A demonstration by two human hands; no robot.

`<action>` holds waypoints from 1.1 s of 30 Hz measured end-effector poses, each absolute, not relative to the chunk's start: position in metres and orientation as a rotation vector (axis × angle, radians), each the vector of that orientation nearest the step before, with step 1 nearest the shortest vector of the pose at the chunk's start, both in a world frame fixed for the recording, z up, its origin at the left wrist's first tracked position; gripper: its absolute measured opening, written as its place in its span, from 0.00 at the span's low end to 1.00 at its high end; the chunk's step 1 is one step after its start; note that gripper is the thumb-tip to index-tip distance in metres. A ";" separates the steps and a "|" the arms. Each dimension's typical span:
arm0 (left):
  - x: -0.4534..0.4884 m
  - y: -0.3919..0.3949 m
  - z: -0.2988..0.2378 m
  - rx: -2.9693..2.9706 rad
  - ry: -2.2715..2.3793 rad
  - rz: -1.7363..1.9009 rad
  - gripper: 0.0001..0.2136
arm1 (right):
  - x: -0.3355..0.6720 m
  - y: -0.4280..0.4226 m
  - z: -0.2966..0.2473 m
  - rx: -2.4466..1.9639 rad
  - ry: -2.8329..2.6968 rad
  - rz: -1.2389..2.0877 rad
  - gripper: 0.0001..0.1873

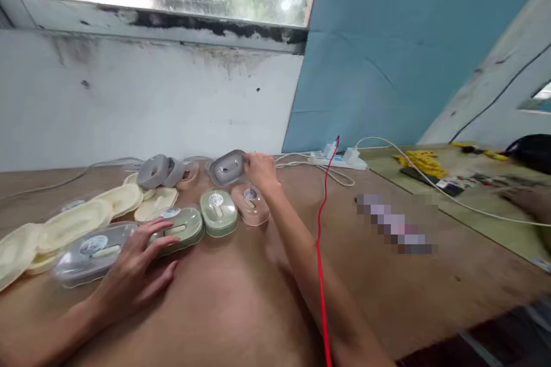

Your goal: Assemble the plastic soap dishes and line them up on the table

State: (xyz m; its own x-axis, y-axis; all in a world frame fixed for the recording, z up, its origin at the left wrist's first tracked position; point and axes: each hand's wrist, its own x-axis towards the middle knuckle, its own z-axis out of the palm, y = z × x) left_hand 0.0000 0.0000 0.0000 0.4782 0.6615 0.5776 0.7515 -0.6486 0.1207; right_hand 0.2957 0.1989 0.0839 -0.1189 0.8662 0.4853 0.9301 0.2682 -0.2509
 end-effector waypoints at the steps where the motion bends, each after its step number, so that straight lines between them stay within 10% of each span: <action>1: 0.000 0.000 0.000 -2.567 -1.242 -0.903 0.16 | 0.300 0.195 0.088 -1.602 -1.997 -0.157 0.21; 16: -0.001 -0.001 0.001 -2.553 -1.104 -1.399 0.41 | 0.323 0.086 0.047 -0.528 -2.247 -0.064 0.11; 33: -0.018 0.002 -0.008 -2.524 -0.946 -1.372 0.32 | 0.295 0.055 0.012 -0.677 -2.083 0.689 0.13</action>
